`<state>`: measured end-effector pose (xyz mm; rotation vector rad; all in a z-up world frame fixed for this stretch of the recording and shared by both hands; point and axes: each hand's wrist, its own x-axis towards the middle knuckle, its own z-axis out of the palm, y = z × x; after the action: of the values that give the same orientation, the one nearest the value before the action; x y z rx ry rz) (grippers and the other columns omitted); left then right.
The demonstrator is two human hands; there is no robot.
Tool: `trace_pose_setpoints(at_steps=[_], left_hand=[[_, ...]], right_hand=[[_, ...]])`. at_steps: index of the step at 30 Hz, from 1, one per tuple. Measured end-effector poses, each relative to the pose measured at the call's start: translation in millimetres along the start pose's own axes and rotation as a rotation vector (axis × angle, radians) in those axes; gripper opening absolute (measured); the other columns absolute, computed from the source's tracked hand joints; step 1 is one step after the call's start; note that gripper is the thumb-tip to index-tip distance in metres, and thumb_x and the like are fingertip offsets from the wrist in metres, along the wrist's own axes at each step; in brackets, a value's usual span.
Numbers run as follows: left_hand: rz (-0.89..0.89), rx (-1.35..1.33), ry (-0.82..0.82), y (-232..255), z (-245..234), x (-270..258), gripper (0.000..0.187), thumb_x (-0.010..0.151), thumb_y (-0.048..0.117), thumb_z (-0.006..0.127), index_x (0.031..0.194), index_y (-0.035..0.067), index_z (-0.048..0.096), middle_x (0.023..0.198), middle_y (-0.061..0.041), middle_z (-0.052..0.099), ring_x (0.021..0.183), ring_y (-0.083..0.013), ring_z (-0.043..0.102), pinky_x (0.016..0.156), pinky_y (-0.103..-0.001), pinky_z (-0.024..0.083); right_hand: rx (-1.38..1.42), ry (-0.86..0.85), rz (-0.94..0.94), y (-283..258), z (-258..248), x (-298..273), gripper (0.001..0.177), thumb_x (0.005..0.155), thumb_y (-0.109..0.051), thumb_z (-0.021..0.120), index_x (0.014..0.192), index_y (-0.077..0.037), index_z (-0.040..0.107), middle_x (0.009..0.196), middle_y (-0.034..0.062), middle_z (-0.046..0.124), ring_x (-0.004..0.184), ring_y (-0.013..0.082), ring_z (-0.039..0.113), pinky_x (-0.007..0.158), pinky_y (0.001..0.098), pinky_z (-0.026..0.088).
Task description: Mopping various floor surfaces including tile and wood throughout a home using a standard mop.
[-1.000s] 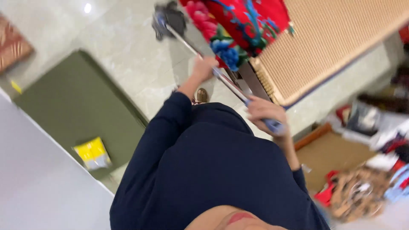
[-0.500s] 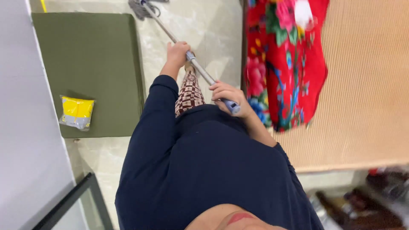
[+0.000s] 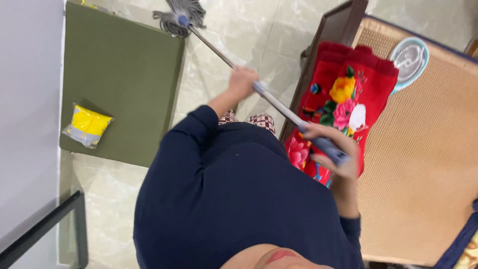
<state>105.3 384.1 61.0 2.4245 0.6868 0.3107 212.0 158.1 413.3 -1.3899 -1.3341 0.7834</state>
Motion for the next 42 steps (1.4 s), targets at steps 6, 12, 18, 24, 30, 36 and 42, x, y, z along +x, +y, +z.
trace_pose_setpoints(at_steps=[6,12,18,24,30,36,42], left_hand=[[-0.033,0.105,0.057,27,-5,51,0.015,0.065,0.031,0.069,0.075,0.022,0.062,0.074,0.000,0.063,0.085,-0.0260,0.063,0.091,-0.061,0.038],[-0.152,0.187,0.174,-49,12,117,0.013,0.063,0.029,0.070,0.072,0.023,0.063,0.070,0.001,0.062,0.079,-0.0253,0.060,0.085,-0.061,0.040],[-0.660,0.041,0.335,-151,-78,148,0.021,0.086,0.012,0.029,0.081,0.012,0.049,0.088,-0.013,0.060,0.083,-0.0362,0.055,0.089,-0.062,0.029],[-0.993,0.300,0.059,-148,-164,161,0.073,0.077,0.035,0.069,0.138,0.022,0.031,0.114,-0.009,0.051,0.106,-0.0295,0.053,0.081,-0.047,0.043],[-0.902,0.098,0.059,-141,-106,200,0.077,0.076,0.027,0.077,0.140,0.020,0.035,0.142,-0.021,0.030,0.119,-0.0392,0.045,0.089,-0.054,0.041],[-0.395,-0.175,0.313,-45,-92,267,0.036,0.071,0.002,0.064,0.103,0.016,0.063,0.096,-0.006,0.057,0.094,-0.0296,0.054,0.082,-0.044,0.042],[-0.089,-0.017,0.399,-22,-104,332,0.014,0.073,0.020,0.059,0.087,0.021,0.059,0.067,0.000,0.061,0.061,-0.0272,0.056,0.078,-0.045,0.037]], right_hand=[[0.058,0.006,-0.024,29,-58,37,0.020,0.077,-0.007,0.064,0.087,0.010,0.063,0.090,0.0288,0.064,0.103,0.0480,0.061,0.091,0.0571,0.046],[0.079,-0.244,-0.157,63,-79,154,0.014,0.080,-0.006,0.062,0.086,0.007,0.064,0.094,0.0280,0.064,0.104,0.0474,0.061,0.091,0.0578,0.044],[0.006,-0.357,-0.253,160,-33,283,0.007,0.086,-0.004,0.065,0.090,-0.001,0.060,0.111,0.0205,0.063,0.107,0.0320,0.063,0.095,0.0390,0.051],[0.324,-0.593,-0.360,236,3,368,0.013,0.092,0.001,0.059,0.105,-0.001,0.060,0.119,0.0167,0.055,0.121,0.0334,0.050,0.109,0.0462,0.039],[0.224,-0.639,-0.153,172,-93,354,0.014,0.094,-0.006,0.055,0.106,0.001,0.058,0.125,0.0188,0.054,0.124,0.0330,0.050,0.110,0.0434,0.039],[0.047,-0.505,0.029,121,-217,356,0.014,0.090,-0.007,0.056,0.101,0.001,0.060,0.116,0.0192,0.060,0.124,0.0334,0.054,0.110,0.0428,0.044],[0.014,-0.329,-0.039,100,-246,391,0.013,0.086,-0.009,0.055,0.090,0.002,0.060,0.097,0.0188,0.063,0.098,0.0325,0.065,0.101,0.0481,0.055]])
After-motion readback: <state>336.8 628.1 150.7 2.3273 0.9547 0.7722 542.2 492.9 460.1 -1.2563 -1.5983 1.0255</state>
